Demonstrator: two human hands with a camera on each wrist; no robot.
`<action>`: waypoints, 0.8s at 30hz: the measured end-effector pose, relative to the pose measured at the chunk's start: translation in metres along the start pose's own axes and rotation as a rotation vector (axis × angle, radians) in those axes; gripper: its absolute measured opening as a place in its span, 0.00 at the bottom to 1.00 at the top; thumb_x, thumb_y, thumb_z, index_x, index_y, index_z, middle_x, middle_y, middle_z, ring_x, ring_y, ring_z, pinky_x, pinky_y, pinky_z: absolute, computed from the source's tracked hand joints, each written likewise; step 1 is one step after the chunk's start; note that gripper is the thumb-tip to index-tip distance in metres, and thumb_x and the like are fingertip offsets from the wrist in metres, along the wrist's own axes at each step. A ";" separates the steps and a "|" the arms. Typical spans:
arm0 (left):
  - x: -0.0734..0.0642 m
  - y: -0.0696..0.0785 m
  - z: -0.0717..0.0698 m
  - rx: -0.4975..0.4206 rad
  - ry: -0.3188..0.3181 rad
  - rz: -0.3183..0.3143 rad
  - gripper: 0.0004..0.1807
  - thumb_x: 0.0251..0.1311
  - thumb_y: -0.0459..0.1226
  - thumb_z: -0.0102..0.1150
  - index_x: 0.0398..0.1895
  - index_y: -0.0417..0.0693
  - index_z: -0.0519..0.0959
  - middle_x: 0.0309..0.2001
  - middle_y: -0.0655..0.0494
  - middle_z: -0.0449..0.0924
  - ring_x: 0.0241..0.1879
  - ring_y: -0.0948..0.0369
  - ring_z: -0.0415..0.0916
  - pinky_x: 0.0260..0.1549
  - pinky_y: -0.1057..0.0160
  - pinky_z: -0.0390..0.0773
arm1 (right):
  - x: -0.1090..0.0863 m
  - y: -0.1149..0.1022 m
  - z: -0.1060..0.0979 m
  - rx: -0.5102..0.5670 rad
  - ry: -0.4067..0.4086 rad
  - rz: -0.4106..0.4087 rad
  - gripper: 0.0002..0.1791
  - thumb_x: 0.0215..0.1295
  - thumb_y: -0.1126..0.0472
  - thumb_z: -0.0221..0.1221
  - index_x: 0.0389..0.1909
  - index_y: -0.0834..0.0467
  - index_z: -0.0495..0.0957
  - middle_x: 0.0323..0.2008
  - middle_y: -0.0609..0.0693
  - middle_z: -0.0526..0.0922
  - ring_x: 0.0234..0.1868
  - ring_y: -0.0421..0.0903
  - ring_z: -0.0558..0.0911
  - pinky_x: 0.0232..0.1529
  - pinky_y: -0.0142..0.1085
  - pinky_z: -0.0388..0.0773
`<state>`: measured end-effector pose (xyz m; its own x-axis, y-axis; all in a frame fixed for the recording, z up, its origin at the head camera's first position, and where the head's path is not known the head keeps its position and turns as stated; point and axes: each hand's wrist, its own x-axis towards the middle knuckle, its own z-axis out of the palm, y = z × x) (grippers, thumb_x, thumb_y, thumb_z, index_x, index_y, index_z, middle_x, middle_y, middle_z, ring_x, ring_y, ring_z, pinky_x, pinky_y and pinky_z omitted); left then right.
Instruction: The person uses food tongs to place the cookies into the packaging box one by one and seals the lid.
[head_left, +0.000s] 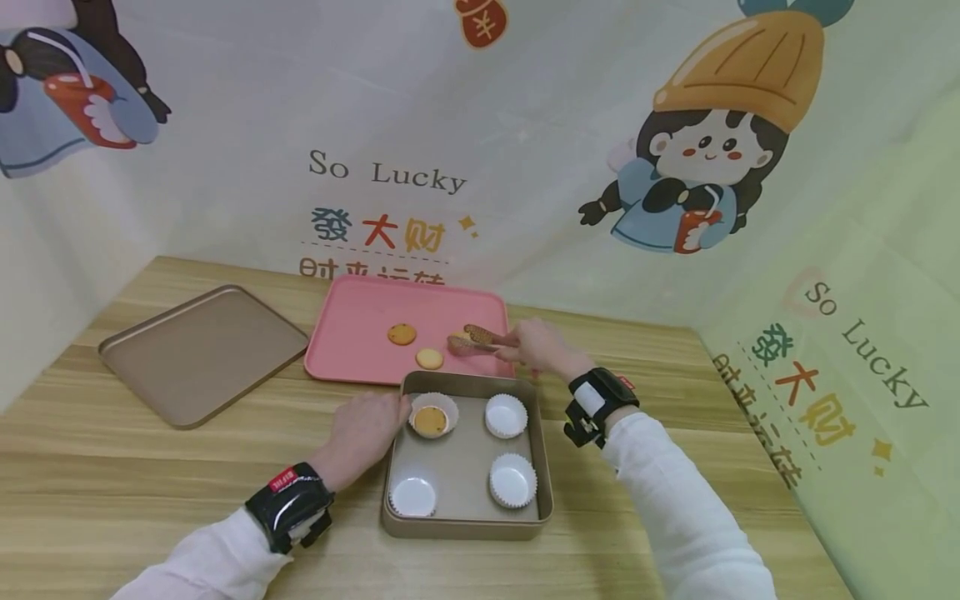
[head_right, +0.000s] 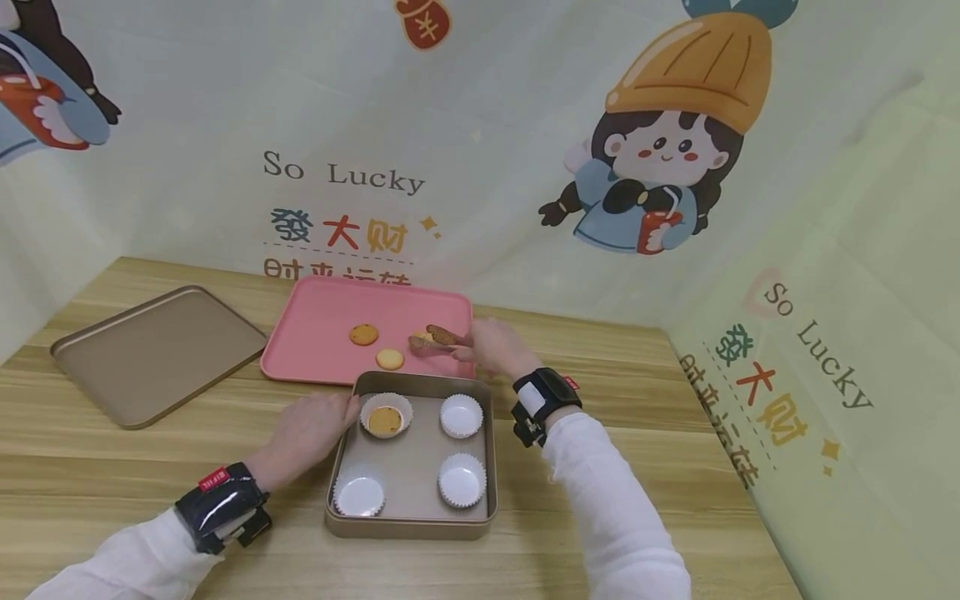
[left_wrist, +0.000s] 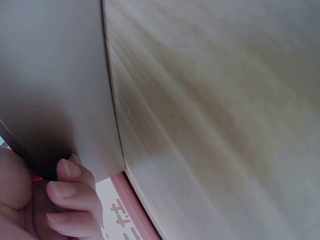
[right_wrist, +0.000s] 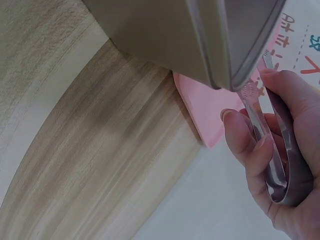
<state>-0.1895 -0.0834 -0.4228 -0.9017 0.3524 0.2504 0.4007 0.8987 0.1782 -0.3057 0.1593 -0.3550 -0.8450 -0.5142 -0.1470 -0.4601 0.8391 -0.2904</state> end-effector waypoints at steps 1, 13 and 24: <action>0.000 0.000 0.000 0.001 -0.003 0.000 0.14 0.65 0.35 0.45 0.20 0.46 0.65 0.14 0.55 0.59 0.14 0.57 0.62 0.08 0.61 0.65 | -0.002 0.000 -0.001 0.009 0.011 -0.001 0.12 0.62 0.57 0.56 0.39 0.62 0.80 0.28 0.56 0.81 0.14 0.49 0.77 0.15 0.30 0.71; 0.000 -0.001 0.000 0.034 -0.008 0.004 0.14 0.65 0.35 0.46 0.19 0.46 0.65 0.13 0.56 0.58 0.13 0.59 0.60 0.06 0.63 0.62 | -0.011 0.009 -0.005 -0.017 0.013 0.027 0.12 0.62 0.56 0.57 0.33 0.61 0.81 0.26 0.54 0.81 0.14 0.49 0.78 0.20 0.30 0.71; 0.002 0.002 0.000 -0.074 -0.004 -0.094 0.17 0.65 0.38 0.44 0.17 0.46 0.65 0.13 0.55 0.60 0.13 0.58 0.62 0.07 0.61 0.65 | -0.006 0.003 0.001 -0.075 -0.031 0.034 0.11 0.62 0.53 0.57 0.31 0.58 0.81 0.26 0.51 0.80 0.15 0.48 0.77 0.19 0.31 0.70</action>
<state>-0.1903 -0.0807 -0.4223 -0.9367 0.2684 0.2249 0.3247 0.9063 0.2705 -0.3017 0.1650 -0.3563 -0.8519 -0.4899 -0.1853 -0.4517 0.8663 -0.2135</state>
